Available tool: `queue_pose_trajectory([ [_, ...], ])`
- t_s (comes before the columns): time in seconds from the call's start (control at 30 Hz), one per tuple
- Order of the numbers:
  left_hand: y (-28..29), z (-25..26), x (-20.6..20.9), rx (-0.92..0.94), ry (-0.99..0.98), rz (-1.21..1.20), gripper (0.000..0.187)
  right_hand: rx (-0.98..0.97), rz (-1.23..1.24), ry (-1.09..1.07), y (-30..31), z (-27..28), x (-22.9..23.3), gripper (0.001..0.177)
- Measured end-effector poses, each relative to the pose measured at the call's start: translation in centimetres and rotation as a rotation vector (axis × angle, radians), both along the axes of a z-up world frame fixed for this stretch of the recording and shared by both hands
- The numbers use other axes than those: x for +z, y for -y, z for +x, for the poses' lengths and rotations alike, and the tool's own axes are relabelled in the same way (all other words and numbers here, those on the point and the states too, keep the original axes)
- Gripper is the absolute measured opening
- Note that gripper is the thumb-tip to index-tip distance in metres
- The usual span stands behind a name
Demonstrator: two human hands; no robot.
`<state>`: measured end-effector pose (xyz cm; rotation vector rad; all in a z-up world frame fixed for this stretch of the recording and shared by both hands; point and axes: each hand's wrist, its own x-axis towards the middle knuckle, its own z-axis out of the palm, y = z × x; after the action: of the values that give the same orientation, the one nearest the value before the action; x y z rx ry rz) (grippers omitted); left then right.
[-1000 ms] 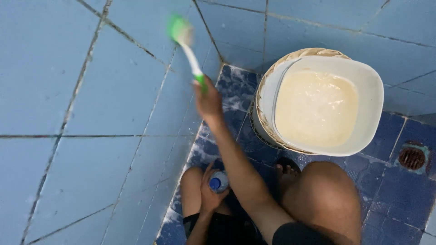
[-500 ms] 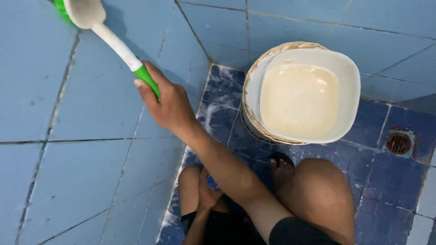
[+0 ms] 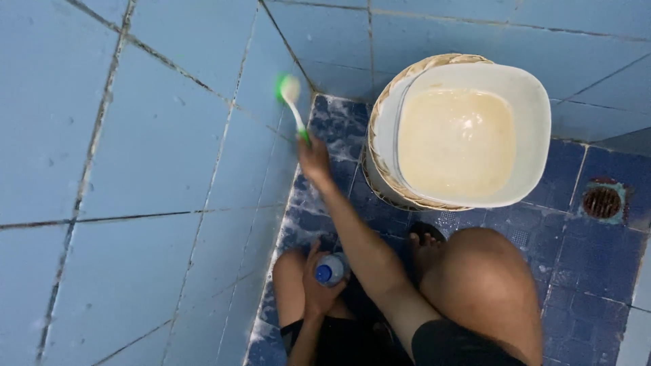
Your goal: Scrubbing the tiled walls of a bathroom using a brush and water from a bottle.
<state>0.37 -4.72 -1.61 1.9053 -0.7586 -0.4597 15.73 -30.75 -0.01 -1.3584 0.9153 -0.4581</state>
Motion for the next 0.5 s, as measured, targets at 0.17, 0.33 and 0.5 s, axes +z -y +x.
queue_pose_trajectory([
  [0.17,-0.3,0.2,0.5,0.009,-0.001,-0.017,0.063,0.059,-0.119,0.312,-0.9,-0.2,15.9,0.059],
  [0.33,0.4,-0.2,1.7,0.022,-0.134,-0.044,0.063,-0.056,-0.101,0.226,-1.9,-0.5,5.5,0.052],
  [0.5,0.9,-1.5,-1.1,0.015,-0.157,0.111,0.083,0.277,0.067,-0.192,-1.2,-10.0,4.5,0.032],
])
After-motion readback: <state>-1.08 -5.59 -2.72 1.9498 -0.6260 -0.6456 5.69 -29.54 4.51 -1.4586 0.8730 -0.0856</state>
